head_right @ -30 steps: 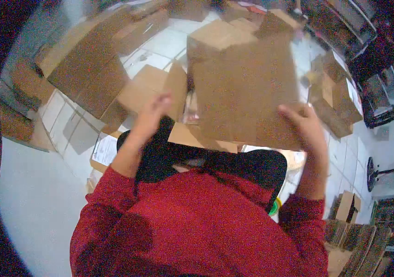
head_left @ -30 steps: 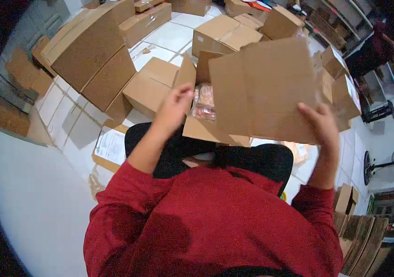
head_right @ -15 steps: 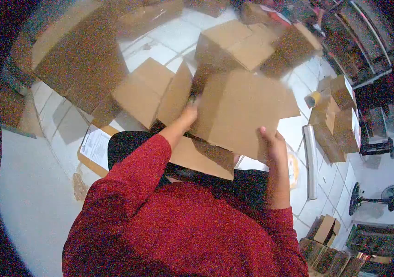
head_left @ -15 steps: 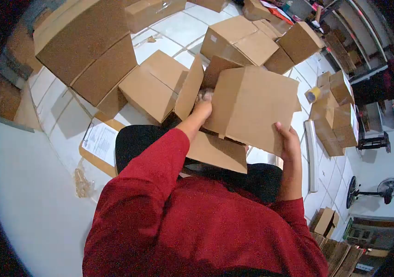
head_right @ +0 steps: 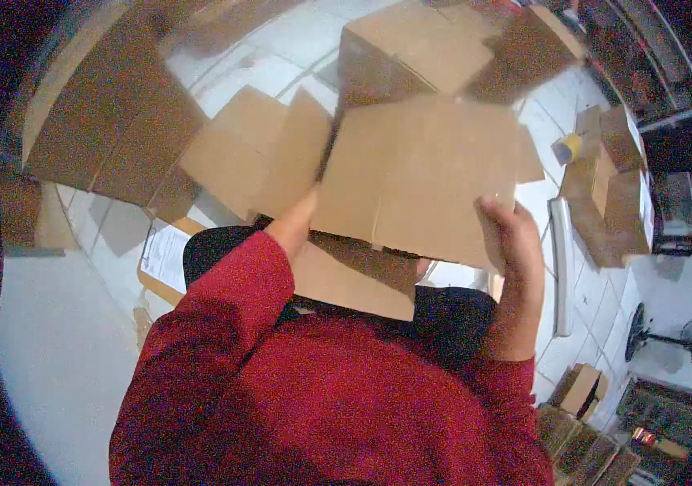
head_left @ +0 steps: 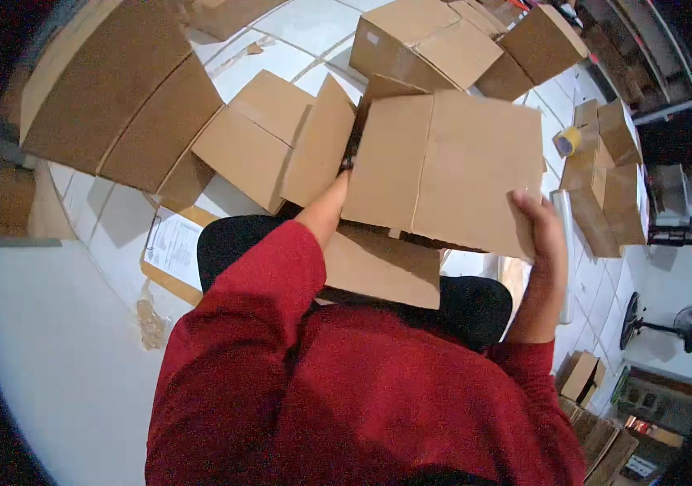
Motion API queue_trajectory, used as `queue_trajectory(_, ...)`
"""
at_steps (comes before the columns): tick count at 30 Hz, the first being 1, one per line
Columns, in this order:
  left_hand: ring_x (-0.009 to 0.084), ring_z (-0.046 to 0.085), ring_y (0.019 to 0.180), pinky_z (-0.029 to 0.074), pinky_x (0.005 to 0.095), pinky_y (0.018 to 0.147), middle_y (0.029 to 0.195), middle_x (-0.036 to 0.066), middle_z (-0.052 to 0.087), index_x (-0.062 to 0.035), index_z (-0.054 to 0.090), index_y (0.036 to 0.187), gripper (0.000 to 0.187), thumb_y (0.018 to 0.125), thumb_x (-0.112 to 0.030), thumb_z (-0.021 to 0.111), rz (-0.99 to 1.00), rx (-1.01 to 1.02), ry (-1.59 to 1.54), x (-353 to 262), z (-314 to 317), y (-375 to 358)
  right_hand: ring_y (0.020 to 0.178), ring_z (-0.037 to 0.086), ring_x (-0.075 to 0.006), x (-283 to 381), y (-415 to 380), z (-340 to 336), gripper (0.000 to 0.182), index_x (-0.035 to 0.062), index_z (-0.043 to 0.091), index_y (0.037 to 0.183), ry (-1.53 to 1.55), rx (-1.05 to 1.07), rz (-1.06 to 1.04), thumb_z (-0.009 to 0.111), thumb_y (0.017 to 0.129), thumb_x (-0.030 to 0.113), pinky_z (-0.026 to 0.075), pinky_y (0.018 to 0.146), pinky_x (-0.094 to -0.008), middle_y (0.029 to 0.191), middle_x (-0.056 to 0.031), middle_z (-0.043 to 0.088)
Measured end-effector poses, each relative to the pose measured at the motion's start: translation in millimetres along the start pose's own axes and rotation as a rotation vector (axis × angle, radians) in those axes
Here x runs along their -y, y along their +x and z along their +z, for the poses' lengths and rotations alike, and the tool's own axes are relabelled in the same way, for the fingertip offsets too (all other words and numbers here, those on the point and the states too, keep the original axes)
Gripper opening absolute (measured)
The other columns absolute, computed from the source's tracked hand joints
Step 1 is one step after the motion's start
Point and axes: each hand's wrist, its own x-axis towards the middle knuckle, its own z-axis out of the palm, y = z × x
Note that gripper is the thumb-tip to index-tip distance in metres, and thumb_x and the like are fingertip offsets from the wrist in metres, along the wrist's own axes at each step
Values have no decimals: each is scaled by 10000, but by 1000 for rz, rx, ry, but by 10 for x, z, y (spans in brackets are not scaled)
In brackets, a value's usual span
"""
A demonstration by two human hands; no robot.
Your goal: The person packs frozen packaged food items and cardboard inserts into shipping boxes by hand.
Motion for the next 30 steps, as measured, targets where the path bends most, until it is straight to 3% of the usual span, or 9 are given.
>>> queue_trajectory(5,253,352,1148,345,344,896,1263,197,311,33,248,1242,488,852,-236,365,-115,98,-44,-326,-38,-296,698,549,-184,148,-18,-80,390,-74,497,966,-41,-14,15,596,706,200,434,650,-291,840,-126,572)
queue_trajectory(7,245,245,1209,238,322,974,1319,172,205,34,194,1262,490,859,-183,371,90,-9,-223,-179,-197,-547,667,557,-184,266,-138,-56,361,-63,510,944,-63,-52,-61,587,717,207,445,600,-292,820,-123,580)
queue_trajectory(10,217,248,1211,220,332,972,1302,130,268,17,253,1246,460,847,-155,405,175,-24,-125,-222,52,-834,684,563,-186,258,-107,19,358,-63,512,937,-107,26,-58,576,726,219,448,604,-293,824,-130,580)
queue_trajectory(16,226,186,1235,147,307,999,1332,146,193,21,182,1272,501,858,-164,396,264,13,-2,-73,162,-632,715,574,-241,-553,292,555,331,-42,543,932,-322,33,-139,548,736,225,444,643,-339,796,-163,592)
queue_trajectory(19,226,183,1235,153,308,999,1329,148,201,29,167,1273,514,854,-161,398,268,-15,88,-89,183,-595,749,576,-235,-643,256,684,328,-36,545,943,-208,27,-224,549,744,225,441,665,-336,820,-162,593)
queue_trajectory(21,231,190,1232,154,303,998,1322,157,215,39,171,1268,515,852,-162,397,260,-70,271,-151,239,-562,745,566,-216,-650,319,712,299,-21,553,925,-144,120,-41,546,753,224,434,682,-323,813,-161,587)
queue_trajectory(25,228,202,1227,160,300,995,1318,153,228,31,188,1268,500,849,-151,393,355,-60,240,-114,274,-501,769,549,-185,-1027,571,907,347,-62,466,1041,80,199,-5,524,776,154,437,677,-307,899,-132,567)
queue_trajectory(28,272,200,1229,193,314,987,1309,199,218,12,194,1271,532,820,-132,437,515,-54,574,-89,273,-578,771,548,-186,-1475,886,894,334,-58,461,1048,-57,153,31,512,780,135,440,677,-305,917,-131,559)
queue_trajectory(30,308,199,1223,200,343,988,1292,206,241,-8,175,1280,635,756,-118,518,582,-69,1087,-165,337,-694,783,546,-187,-1298,715,877,332,-52,457,1053,29,159,26,513,779,128,440,681,-307,925,-130,556)
